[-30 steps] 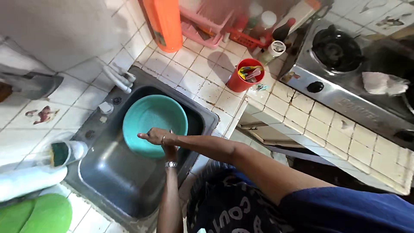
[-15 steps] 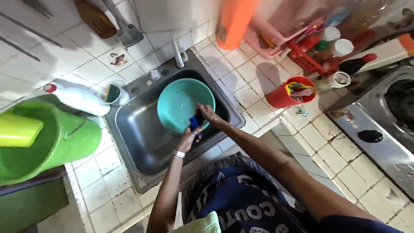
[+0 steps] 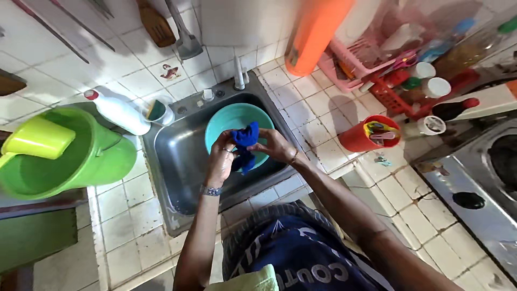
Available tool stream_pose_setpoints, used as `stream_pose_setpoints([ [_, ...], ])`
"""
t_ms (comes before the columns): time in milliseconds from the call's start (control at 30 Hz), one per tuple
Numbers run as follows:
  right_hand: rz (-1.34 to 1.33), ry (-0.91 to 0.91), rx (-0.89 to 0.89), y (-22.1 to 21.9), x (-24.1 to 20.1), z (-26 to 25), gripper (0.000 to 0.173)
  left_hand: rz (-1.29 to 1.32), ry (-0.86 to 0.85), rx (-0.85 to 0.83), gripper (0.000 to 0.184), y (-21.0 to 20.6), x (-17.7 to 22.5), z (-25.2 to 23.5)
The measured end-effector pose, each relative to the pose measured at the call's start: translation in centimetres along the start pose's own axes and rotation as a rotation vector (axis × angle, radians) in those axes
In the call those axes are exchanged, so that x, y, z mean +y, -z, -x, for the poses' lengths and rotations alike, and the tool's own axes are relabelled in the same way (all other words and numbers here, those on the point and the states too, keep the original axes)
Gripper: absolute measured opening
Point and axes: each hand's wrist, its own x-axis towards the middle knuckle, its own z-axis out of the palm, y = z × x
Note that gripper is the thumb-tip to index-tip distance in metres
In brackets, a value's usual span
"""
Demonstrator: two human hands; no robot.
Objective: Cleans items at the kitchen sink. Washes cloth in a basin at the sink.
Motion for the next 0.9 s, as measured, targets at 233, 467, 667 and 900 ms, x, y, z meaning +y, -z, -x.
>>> stream_pose_setpoints([
  [233, -0.197, -0.007, 0.087, 2.2, -3.7, -2.3, 0.008, -0.617, -0.352, 0.120, 0.023, 1.5, 4.7, -0.5],
  [467, -0.127, 0.038, 0.199, 3.6, -4.1, -4.0, 0.011, -0.417, -0.383, 0.296, 0.023, 2.0, 6.2, -1.4],
  [667, 0.462, -0.314, -0.018, 6.4, -6.1, -4.6, 0.024, -0.809, -0.364, 0.028, 0.023, -1.3, 8.5, -2.4],
  [900, -0.061, 0.225, -0.239, 6.3, -7.4, -6.4, 0.070, -0.984, -0.533, -0.186, 0.018, -4.9, 9.5, -3.3],
])
